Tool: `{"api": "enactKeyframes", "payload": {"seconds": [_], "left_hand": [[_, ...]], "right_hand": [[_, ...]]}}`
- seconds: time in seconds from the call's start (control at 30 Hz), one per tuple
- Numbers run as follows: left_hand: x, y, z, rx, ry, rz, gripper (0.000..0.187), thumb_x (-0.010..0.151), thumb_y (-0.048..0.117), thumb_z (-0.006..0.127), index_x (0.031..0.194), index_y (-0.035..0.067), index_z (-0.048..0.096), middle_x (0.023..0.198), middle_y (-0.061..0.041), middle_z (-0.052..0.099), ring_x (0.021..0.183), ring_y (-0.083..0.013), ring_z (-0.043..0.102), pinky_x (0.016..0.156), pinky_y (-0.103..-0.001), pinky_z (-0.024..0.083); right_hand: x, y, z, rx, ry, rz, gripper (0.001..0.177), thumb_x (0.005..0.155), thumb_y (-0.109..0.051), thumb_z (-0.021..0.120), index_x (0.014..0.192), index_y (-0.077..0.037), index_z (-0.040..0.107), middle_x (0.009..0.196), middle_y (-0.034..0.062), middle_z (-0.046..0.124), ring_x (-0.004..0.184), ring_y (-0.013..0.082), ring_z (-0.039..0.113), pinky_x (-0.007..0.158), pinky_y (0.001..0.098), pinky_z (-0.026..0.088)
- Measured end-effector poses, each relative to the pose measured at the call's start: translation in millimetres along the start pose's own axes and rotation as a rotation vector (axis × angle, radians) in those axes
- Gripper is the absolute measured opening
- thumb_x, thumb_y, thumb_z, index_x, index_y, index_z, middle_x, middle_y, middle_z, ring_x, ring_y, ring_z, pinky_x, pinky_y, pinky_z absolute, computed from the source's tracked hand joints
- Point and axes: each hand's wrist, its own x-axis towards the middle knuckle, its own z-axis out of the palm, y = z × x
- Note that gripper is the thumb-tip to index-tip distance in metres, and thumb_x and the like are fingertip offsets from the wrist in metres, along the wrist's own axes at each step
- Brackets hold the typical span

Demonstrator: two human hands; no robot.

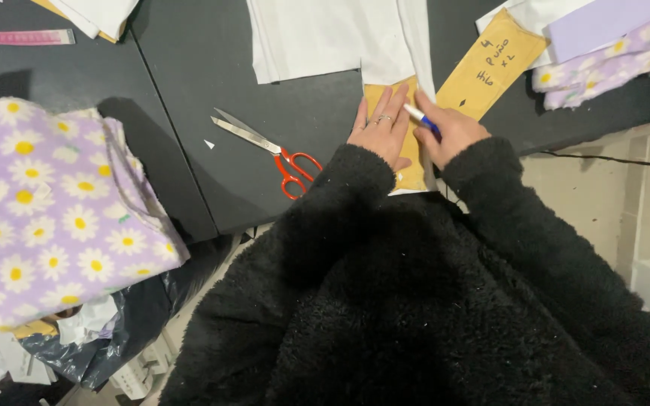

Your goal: The person uses a cardboard template and a blue marker to trace shapes onto a white fabric laid on a table. They then use a green electric fabric cutter to cut along the traced lines and red scissors to trim the edges of the fabric pieces.

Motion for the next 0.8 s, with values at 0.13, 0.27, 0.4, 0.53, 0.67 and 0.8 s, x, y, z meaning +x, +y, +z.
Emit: {"api": "enactKeyframes", "payload": {"seconds": [0.13, 0.27, 0.4, 0.53, 0.67, 0.8], "left_hand": [[4, 1, 4, -0.015, -0.104, -0.008, 0.122, 0.066, 0.045, 0.091, 0.153, -0.008, 0.025, 0.167, -0.017, 0.006, 0.157, -0.0352, 0.007, 0.125, -0.060, 0.017], [3, 1, 1, 0.041, -0.132, 0.019, 0.140, 0.060, 0.058, 0.091, 0.157, -0.007, 0.015, 0.168, -0.017, 0.001, 0.158, -0.0374, 0.002, 0.126, -0.060, 0.017], [9, 13, -13, 0.087, -0.180, -0.007, 0.146, 0.058, 0.064, 0.090, 0.158, -0.008, 0.010, 0.168, -0.018, -0.002, 0.157, -0.0403, 0.001, 0.125, -0.060, 0.017], [11, 18, -15, 0.148, -0.217, -0.041, 0.148, 0.058, 0.068, 0.088, 0.159, -0.004, 0.008, 0.168, -0.018, -0.003, 0.156, -0.0425, 0.001, 0.124, -0.061, 0.018], [15, 22, -19, 0.181, -0.238, -0.036, 0.144, 0.060, 0.071, 0.086, 0.160, 0.002, 0.008, 0.168, -0.019, -0.003, 0.155, -0.0452, 0.002, 0.122, -0.063, 0.020], [20, 13, -12, 0.166, -0.234, -0.052, 0.146, 0.061, 0.075, 0.083, 0.158, -0.003, 0.006, 0.168, -0.020, -0.003, 0.156, -0.0433, 0.003, 0.122, -0.062, 0.023]], "right_hand": [[10, 6, -6, 0.044, 0.042, 0.058, 0.062, 0.095, -0.023, 0.069, 0.154, -0.014, 0.053, 0.087, 0.0188, 0.064, 0.079, 0.0377, 0.064, 0.072, 0.0454, 0.052], [9, 5, -9, 0.064, 0.143, 0.077, 0.055, 0.090, -0.018, 0.072, 0.144, -0.009, 0.064, 0.083, 0.0181, 0.062, 0.072, 0.0333, 0.063, 0.067, 0.0426, 0.050], [-8, -20, -31, 0.108, 0.452, -0.091, 0.016, 0.102, -0.013, 0.076, 0.115, -0.005, 0.077, 0.093, 0.0139, 0.067, 0.085, 0.0270, 0.065, 0.077, 0.0377, 0.053], [-29, -33, -46, 0.294, 0.595, -0.163, 0.012, 0.105, 0.000, 0.073, 0.116, 0.003, 0.077, 0.099, 0.0160, 0.063, 0.083, 0.0222, 0.063, 0.071, 0.0325, 0.049], [-40, -50, -45, 0.228, 0.516, -0.184, 0.016, 0.103, 0.004, 0.077, 0.119, 0.002, 0.076, 0.106, 0.0142, 0.071, 0.091, 0.0194, 0.071, 0.078, 0.0310, 0.054], [-39, -48, -38, 0.257, 0.516, -0.114, 0.018, 0.099, 0.004, 0.077, 0.117, 0.001, 0.076, 0.106, 0.0146, 0.073, 0.091, 0.0195, 0.073, 0.078, 0.0306, 0.056]]}}
